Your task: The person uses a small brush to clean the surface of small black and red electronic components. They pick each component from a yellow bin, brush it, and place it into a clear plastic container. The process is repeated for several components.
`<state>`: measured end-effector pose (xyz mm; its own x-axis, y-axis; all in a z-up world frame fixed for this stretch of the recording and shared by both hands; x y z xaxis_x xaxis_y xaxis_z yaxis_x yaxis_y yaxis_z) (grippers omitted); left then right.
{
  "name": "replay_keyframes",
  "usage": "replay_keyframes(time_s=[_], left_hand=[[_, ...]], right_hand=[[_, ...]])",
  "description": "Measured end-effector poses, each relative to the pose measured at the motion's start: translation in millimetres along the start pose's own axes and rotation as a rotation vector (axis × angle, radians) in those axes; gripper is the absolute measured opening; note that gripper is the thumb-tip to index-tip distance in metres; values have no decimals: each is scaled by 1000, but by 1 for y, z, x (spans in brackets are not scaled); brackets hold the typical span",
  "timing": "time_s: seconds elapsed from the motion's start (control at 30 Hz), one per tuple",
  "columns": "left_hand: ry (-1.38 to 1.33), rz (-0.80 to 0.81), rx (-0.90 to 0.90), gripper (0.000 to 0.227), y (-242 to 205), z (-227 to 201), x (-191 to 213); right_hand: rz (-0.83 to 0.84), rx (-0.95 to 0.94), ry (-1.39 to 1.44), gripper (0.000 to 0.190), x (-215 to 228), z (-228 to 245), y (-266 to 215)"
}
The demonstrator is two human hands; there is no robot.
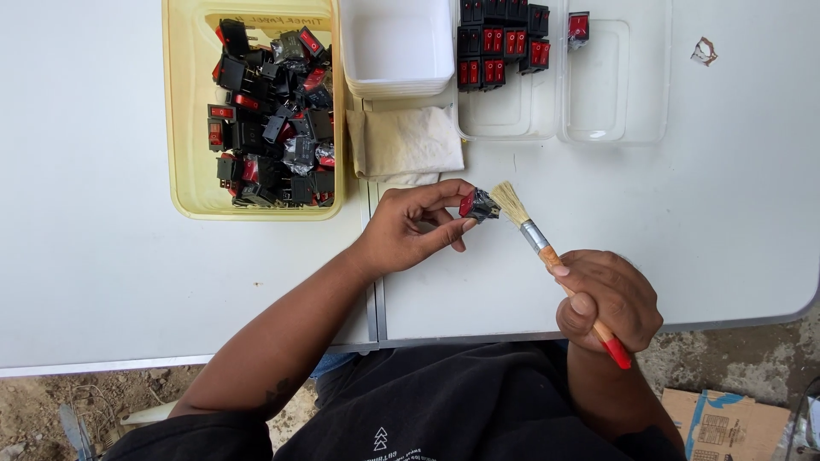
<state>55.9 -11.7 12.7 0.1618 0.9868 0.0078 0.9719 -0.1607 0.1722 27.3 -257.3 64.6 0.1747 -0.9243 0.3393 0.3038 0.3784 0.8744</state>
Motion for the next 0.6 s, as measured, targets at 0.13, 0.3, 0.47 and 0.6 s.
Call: replay_keyframes(time_s=[0.13, 0.3, 0.47, 0.6], left_hand=[[6, -3, 1, 40, 0, 2, 1], [-3, -1, 10, 41, -1, -3, 1], [3, 8, 15, 41, -1, 9, 0], [12, -14, 26, 40, -4, 13, 2]], right_hand=[[-51, -12, -39, 25, 13, -6, -9], [-65, -18, -15, 26, 20, -7, -22], [-87, -26, -41, 24, 12, -7, -16], [-98, -23, -28, 27, 11, -7, -18]])
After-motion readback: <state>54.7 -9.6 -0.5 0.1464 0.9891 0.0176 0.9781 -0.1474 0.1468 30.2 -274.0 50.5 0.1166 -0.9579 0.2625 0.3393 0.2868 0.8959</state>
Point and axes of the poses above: each hand's wrist, its own y-axis towards the middle knuckle, its own x-axis out of the back of the hand, z = x × y, the point moved 6 cm from there along y, towards the middle knuckle, and after that the axes turned 12 degrees about y, right-handed, at the moved point
